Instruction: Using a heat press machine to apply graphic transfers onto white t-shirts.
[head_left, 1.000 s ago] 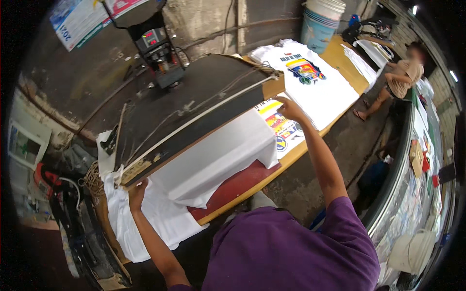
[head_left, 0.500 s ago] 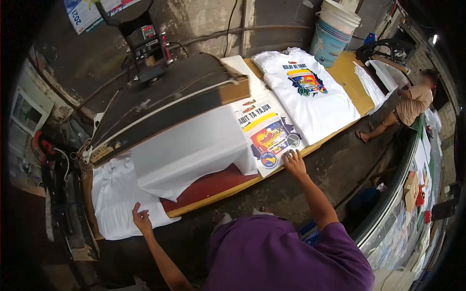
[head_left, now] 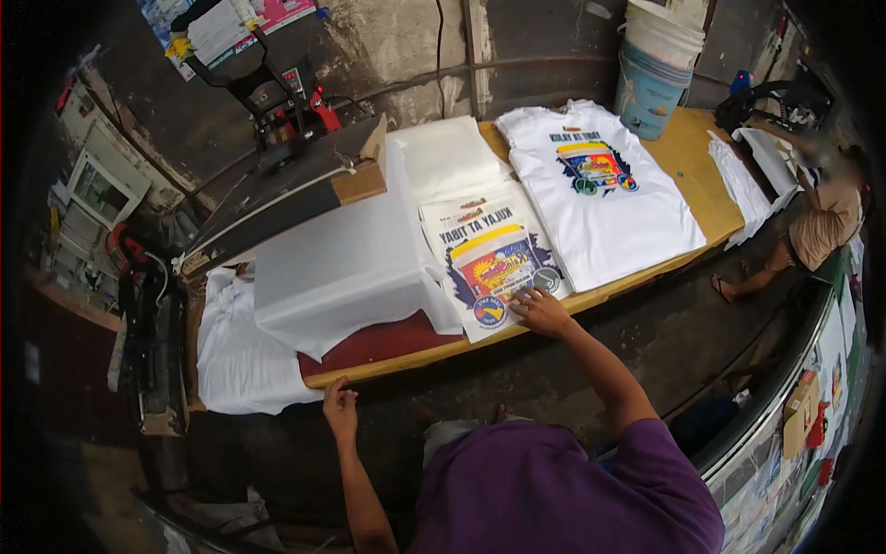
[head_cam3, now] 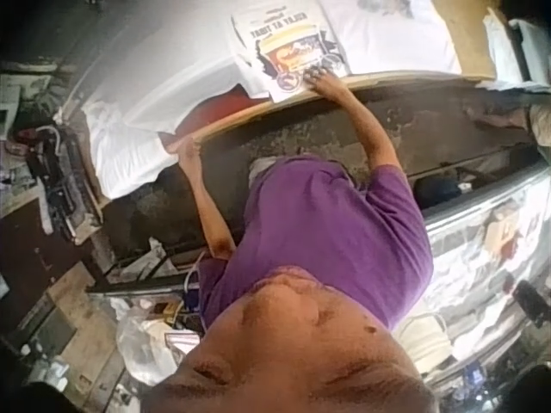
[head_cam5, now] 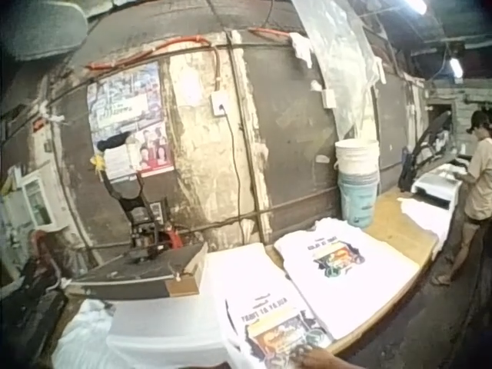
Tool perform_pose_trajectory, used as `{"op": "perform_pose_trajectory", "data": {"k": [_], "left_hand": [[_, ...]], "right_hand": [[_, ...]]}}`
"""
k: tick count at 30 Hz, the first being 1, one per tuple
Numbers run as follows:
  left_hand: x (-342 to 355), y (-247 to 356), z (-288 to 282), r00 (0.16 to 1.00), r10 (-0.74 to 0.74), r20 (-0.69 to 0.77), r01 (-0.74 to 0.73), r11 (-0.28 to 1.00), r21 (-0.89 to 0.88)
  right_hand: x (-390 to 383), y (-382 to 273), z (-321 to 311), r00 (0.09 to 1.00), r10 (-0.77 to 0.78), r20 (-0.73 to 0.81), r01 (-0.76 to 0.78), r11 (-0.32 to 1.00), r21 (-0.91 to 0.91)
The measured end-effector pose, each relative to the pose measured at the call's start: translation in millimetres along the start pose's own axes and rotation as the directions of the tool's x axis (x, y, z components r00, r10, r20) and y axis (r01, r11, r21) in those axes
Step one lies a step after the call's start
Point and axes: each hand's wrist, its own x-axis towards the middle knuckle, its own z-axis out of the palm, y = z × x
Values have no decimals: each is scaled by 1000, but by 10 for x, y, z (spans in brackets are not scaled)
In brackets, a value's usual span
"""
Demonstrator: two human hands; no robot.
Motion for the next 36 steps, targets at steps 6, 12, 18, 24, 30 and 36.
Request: {"op": "perform_pose_trajectory", "data": {"k": [6,12,18,24,30,36], "left_hand": [[-261,278,73,1000,-20,21,19,998,64],[-501,122,221,997,-76,4,76,997,-13],[-501,341,1063,929,-200,310,243,964,-105],[-316,1010,2046,446,-24,895,880,196,-433],[-114,949,1952,644,-135,753,763,54,-644],[-59,1022,1398,706,81,704,469,691,-550]], "right_hand": [[58,-48,170,997,-18,-73,20,999,30],[220,149,134,824,559,-96,-422,717,555],[428,-152,-508,393,881,264,137,-340,931],[51,-707,-912,551,793,258,350,-501,792],[-532,-1190,-846,457,832,314,-22,-342,939],[-998,-1442,-1127,282,922,266,262,-341,903]]}}
